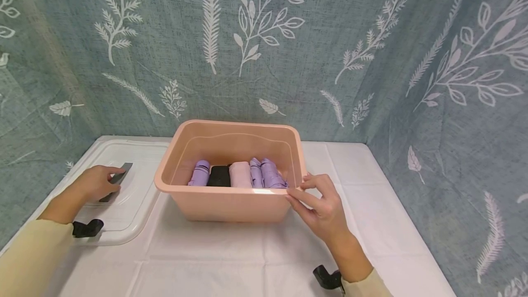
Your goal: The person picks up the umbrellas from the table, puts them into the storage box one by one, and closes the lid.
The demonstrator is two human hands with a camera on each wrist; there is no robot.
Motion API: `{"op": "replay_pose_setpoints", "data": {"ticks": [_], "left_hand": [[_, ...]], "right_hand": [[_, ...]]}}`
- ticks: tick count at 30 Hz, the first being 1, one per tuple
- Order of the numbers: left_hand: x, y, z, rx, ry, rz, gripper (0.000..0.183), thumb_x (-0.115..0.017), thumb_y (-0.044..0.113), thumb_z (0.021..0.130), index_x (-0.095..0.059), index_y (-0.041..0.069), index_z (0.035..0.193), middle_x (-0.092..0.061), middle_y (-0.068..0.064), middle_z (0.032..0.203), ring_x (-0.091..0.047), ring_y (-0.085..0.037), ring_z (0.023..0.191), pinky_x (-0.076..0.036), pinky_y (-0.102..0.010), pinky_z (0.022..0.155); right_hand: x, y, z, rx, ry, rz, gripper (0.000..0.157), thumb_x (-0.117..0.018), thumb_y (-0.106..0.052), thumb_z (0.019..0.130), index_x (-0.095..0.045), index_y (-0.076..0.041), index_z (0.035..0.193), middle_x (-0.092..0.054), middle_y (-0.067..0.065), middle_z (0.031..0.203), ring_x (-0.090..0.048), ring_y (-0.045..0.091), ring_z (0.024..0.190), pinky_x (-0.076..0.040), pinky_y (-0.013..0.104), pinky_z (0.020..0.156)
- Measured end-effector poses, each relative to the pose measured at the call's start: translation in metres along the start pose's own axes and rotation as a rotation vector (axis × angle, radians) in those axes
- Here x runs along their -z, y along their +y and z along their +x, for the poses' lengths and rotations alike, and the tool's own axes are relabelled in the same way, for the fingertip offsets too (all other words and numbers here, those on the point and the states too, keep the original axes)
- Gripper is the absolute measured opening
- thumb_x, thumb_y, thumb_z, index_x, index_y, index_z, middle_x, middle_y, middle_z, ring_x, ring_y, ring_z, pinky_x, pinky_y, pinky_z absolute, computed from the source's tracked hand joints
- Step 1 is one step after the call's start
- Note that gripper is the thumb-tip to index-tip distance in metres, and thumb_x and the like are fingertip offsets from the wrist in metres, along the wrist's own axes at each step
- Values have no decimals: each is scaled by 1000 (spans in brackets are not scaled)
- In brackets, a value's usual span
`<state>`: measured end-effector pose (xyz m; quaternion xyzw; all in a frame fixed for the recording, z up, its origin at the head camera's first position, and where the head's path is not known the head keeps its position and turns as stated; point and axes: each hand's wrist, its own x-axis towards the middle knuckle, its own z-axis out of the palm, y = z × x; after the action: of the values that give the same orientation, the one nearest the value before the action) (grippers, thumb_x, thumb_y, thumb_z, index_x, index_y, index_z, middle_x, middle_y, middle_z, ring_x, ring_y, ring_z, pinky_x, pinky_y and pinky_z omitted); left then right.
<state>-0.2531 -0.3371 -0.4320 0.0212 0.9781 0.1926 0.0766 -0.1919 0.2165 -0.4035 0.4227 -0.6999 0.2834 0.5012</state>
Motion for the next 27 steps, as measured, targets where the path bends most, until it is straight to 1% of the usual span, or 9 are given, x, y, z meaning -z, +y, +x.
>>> {"op": "replay_pose_setpoints", "data": {"ticks": [5, 7, 10, 13, 16, 18, 20, 24, 27], "left_hand": [[1, -2, 0, -9, -13, -6, 59, -64, 5, 87, -49, -15, 141, -65, -15, 76, -51, -21, 66, -43, -32, 59], [1, -4, 0, -21, -5, -5, 58, -65, 6, 87, -51, -15, 140, -67, -22, 88, -55, -25, 71, -46, -34, 61], [0, -9, 2, -39, 4, -7, 56, -67, 8, 89, -54, -12, 139, -64, -37, 111, -63, -40, 88, -54, -41, 68], [0, -13, 2, -47, -2, -28, 55, -69, 10, 91, -54, -10, 140, -55, -44, 127, -59, -54, 112, -57, -51, 79], [0, -16, 3, -43, -20, -60, 56, -70, 11, 92, -53, -9, 141, -51, -46, 132, -53, -58, 120, -55, -58, 86], [1, -17, 3, -46, -25, -70, 56, -69, 12, 92, -52, -9, 142, -50, -46, 134, -53, -58, 121, -54, -60, 89], [2, -18, 3, -47, -29, -79, 56, -69, 12, 93, -52, -9, 142, -50, -46, 134, -56, -54, 116, -53, -59, 89], [2, -20, 4, -60, -28, -96, 56, -70, 13, 92, -54, -9, 141, -52, -45, 131, -57, -42, 101, -53, -48, 80], [1, -22, 5, -67, -25, -106, 55, -71, 12, 92, -54, -9, 140, -57, -42, 124, -54, -34, 92, -48, -38, 72]], "right_hand": [[0, 0, -1, -12, -1, 8, 28, -74, -28, 96, -82, -5, 84, -62, 16, 82, -63, 41, 86, -53, 28, 106], [-1, 0, -1, -15, 3, 9, 28, -74, -29, 96, -82, -5, 84, -62, 16, 82, -63, 41, 87, -53, 27, 105], [-1, 0, -2, -20, 11, 13, 28, -75, -29, 96, -82, -5, 83, -62, 16, 82, -64, 41, 87, -54, 27, 105], [-2, 0, -3, -28, 17, 17, 29, -75, -29, 95, -82, -4, 83, -62, 17, 82, -63, 41, 88, -53, 28, 106], [-2, 0, -4, -36, 19, 20, 29, -75, -29, 95, -82, -4, 83, -62, 17, 82, -63, 41, 88, -53, 28, 107], [-3, 1, -4, -39, 22, 22, 29, -75, -29, 95, -82, -4, 83, -62, 17, 82, -63, 41, 88, -53, 28, 107], [-3, 1, -4, -42, 27, 26, 29, -75, -29, 95, -82, -4, 83, -61, 17, 82, -63, 41, 88, -54, 29, 106], [-4, 0, -4, -49, 35, 33, 29, -75, -29, 95, -81, -3, 82, -61, 17, 82, -63, 40, 88, -54, 29, 106], [-5, -2, -2, -52, 42, 42, 29, -75, -28, 95, -81, -3, 82, -61, 18, 81, -62, 40, 87, -54, 30, 106]]}}
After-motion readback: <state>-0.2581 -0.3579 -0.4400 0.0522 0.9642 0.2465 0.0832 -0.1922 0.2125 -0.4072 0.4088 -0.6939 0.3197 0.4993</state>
